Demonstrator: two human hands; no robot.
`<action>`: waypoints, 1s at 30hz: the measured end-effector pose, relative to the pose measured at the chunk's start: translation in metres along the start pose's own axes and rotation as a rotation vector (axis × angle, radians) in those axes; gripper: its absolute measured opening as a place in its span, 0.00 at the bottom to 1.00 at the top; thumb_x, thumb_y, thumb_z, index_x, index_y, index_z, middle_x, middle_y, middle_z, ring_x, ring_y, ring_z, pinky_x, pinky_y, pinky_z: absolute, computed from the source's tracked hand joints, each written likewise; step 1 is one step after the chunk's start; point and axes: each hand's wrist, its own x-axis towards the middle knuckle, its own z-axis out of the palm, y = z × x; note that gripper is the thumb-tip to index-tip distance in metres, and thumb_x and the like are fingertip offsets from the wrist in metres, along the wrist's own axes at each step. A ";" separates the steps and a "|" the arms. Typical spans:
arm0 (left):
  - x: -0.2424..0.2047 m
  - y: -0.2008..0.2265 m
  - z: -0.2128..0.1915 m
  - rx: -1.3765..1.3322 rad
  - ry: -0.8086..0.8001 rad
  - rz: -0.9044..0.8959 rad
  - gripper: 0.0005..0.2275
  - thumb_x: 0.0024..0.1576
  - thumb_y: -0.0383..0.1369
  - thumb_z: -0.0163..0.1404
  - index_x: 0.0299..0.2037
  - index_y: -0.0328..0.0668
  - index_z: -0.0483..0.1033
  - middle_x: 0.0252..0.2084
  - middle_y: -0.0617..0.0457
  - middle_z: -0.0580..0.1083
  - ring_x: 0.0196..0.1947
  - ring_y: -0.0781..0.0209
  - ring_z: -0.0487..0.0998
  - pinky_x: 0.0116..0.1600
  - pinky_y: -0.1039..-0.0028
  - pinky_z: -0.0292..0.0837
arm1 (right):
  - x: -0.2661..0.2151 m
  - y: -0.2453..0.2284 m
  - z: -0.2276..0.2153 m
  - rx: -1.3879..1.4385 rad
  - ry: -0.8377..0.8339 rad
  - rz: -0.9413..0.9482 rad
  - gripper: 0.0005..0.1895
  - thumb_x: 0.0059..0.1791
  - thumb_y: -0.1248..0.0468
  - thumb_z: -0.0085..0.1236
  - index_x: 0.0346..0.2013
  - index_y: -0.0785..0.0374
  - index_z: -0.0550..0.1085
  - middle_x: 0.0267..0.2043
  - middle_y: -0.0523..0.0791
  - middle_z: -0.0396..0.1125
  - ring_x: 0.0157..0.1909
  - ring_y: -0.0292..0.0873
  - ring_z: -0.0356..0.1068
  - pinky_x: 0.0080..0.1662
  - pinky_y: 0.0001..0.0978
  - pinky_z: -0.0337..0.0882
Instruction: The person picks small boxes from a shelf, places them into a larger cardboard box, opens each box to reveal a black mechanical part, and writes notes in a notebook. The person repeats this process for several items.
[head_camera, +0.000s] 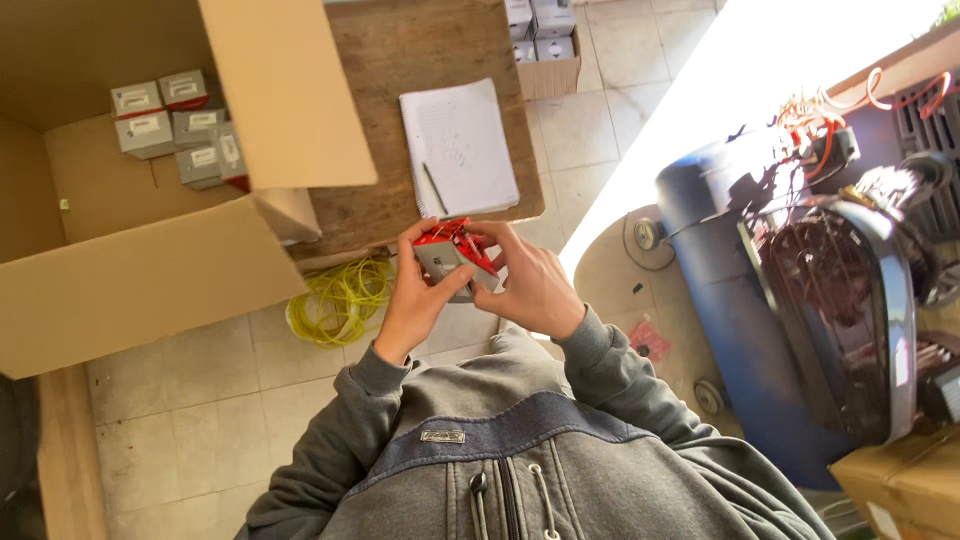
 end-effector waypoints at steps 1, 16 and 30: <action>0.008 -0.004 0.013 -0.002 0.008 0.000 0.43 0.61 0.39 0.71 0.83 0.45 0.57 0.74 0.33 0.73 0.69 0.46 0.77 0.66 0.60 0.80 | 0.005 0.009 -0.012 -0.002 -0.007 -0.004 0.45 0.45 0.53 0.73 0.77 0.46 0.69 0.62 0.48 0.80 0.46 0.54 0.86 0.47 0.50 0.82; 0.082 -0.013 0.112 -0.214 0.191 0.093 0.42 0.62 0.37 0.69 0.84 0.49 0.56 0.75 0.47 0.70 0.72 0.58 0.70 0.74 0.62 0.72 | 0.067 0.098 -0.095 -0.081 0.094 -0.240 0.27 0.49 0.57 0.61 0.63 0.52 0.77 0.53 0.51 0.85 0.43 0.60 0.86 0.43 0.55 0.82; 0.165 -0.012 0.055 -0.225 0.081 0.079 0.37 0.60 0.32 0.60 0.81 0.45 0.60 0.67 0.46 0.71 0.66 0.52 0.72 0.74 0.55 0.71 | 0.126 0.067 -0.113 0.373 0.301 -0.177 0.17 0.60 0.59 0.58 0.63 0.59 0.75 0.61 0.50 0.82 0.56 0.54 0.86 0.55 0.48 0.83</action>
